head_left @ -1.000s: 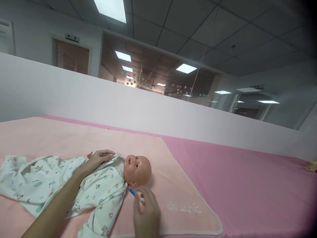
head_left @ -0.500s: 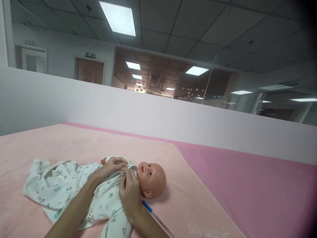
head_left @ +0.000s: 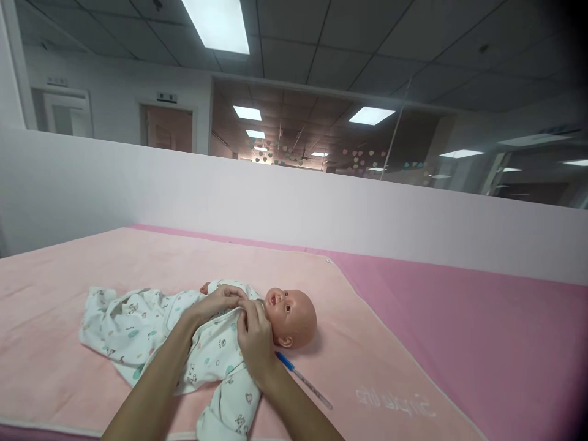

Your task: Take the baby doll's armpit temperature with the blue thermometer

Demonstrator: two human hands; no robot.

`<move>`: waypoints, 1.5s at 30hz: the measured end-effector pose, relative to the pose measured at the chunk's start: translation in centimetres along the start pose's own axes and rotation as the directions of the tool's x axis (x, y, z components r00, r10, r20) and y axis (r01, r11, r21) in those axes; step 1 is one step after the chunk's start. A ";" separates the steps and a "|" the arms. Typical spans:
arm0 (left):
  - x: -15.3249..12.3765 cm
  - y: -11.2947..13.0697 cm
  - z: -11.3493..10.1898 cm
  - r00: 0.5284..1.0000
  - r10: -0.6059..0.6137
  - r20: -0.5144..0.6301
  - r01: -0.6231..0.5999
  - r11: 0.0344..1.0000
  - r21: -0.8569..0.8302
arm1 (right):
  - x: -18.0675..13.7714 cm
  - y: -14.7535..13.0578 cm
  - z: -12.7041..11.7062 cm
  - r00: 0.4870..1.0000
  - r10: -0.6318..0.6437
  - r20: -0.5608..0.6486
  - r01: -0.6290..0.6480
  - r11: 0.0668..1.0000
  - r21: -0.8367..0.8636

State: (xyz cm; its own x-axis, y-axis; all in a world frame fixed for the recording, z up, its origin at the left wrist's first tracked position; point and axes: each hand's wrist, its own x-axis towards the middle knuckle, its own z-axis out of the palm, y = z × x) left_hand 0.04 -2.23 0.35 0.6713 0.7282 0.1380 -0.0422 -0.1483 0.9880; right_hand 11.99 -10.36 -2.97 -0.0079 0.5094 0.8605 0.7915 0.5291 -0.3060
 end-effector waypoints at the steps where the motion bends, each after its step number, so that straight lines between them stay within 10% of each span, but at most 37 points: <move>1: 0.0 0.0 0.0 1.000 0.009 0.015 -0.009 1.000 0.018 | 0.0 0.0 0.0 1.000 0.007 -0.008 -0.007 1.000 0.000; 15: -2.6 0.9 0.4 0.993 0.026 0.113 -0.045 0.984 0.171 | -1.2 -0.4 -0.4 0.990 0.081 0.116 -0.057 0.978 -0.199; 22: -3.0 -0.2 2.3 0.962 0.157 -0.225 -0.076 0.941 0.330 | -2.7 -0.8 -1.4 0.964 0.261 0.039 -0.256 0.960 -0.114; 45: -4.0 -0.9 1.7 0.975 0.115 -0.192 -0.092 0.987 0.129 | -3.2 -1.2 -2.3 0.963 0.269 0.010 -0.269 0.961 0.059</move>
State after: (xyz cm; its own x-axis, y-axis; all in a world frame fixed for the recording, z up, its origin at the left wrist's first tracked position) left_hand -1.34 -6.20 -1.19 0.5075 0.8210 0.2616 -0.0080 -0.2991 0.9542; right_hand 12.42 -14.18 -4.38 0.1990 0.6398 0.7424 0.7267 0.4119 -0.5498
